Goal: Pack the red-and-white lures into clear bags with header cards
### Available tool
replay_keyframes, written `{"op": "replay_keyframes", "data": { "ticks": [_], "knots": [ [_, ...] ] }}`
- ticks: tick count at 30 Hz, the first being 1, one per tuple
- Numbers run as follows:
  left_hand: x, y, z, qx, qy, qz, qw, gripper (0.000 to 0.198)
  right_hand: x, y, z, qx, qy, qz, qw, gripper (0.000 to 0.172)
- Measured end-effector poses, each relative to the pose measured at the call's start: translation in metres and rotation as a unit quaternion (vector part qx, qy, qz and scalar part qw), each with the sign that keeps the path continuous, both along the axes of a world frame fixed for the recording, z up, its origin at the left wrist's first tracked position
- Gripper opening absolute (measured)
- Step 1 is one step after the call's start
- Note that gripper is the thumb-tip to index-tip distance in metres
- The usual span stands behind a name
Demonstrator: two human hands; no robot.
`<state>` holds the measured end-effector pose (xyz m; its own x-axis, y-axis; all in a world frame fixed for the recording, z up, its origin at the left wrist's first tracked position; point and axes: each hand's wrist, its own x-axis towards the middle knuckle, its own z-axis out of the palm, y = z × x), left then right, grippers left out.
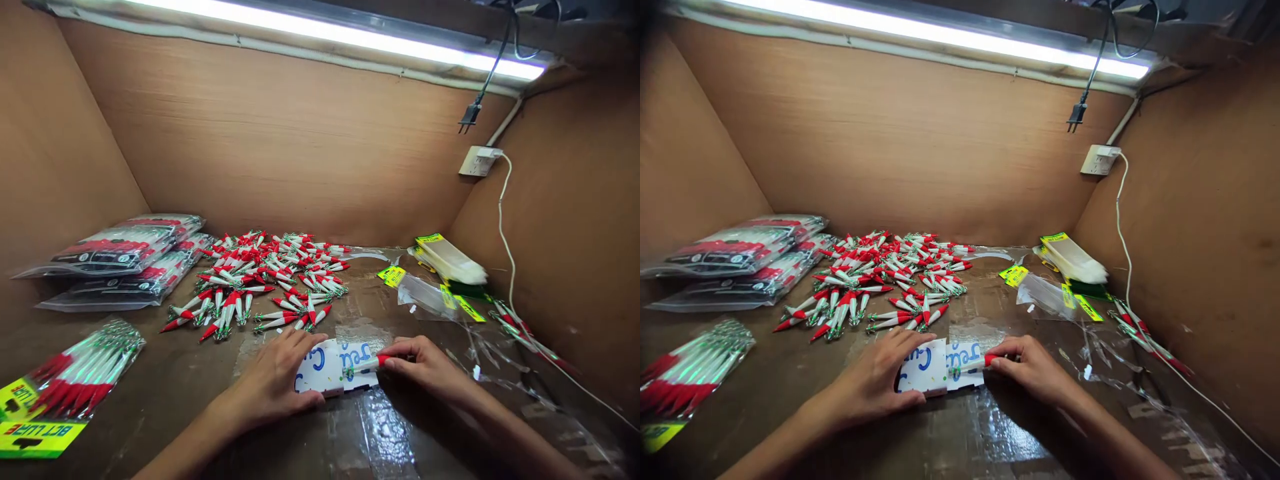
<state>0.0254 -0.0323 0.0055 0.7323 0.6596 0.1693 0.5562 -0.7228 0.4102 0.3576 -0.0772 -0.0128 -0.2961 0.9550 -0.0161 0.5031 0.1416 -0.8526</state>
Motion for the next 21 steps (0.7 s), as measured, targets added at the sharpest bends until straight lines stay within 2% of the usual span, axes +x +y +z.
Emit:
{"op": "replay_keyframes", "data": {
  "ticks": [3,6,9,12,15,18,19,21],
  "knots": [
    [0.007,-0.005,0.001,-0.004,0.003,-0.007,1.0,0.077,-0.027,-0.01,0.003,0.104,-0.091,0.022,0.99,0.018],
    [0.012,-0.008,-0.001,-0.004,0.0,-0.004,1.0,0.079,-0.054,-0.009,-0.006,0.162,-0.136,0.048,0.976,0.011],
    [0.011,-0.008,-0.003,-0.007,0.0,-0.003,1.0,0.081,-0.065,-0.005,-0.019,0.173,-0.146,0.089,0.97,0.006],
    [0.009,-0.008,-0.004,-0.009,0.003,-0.005,1.0,0.079,-0.063,-0.004,-0.02,0.16,-0.146,0.129,0.968,0.01],
    [0.008,-0.009,-0.002,-0.004,0.007,-0.008,1.0,0.077,-0.054,-0.002,-0.002,0.144,-0.156,0.169,0.962,0.013],
    [0.007,-0.012,-0.001,-0.002,0.014,-0.005,1.0,0.078,-0.045,0.016,0.024,0.072,-0.14,0.261,0.953,0.018],
    [0.007,-0.012,-0.001,-0.003,0.017,-0.003,1.0,0.079,-0.045,0.026,0.032,0.045,-0.126,0.268,0.954,0.02],
    [0.006,-0.012,-0.002,-0.004,0.023,-0.003,1.0,0.081,-0.052,0.053,0.04,0.029,-0.104,0.203,0.973,0.027]
  ]
}}
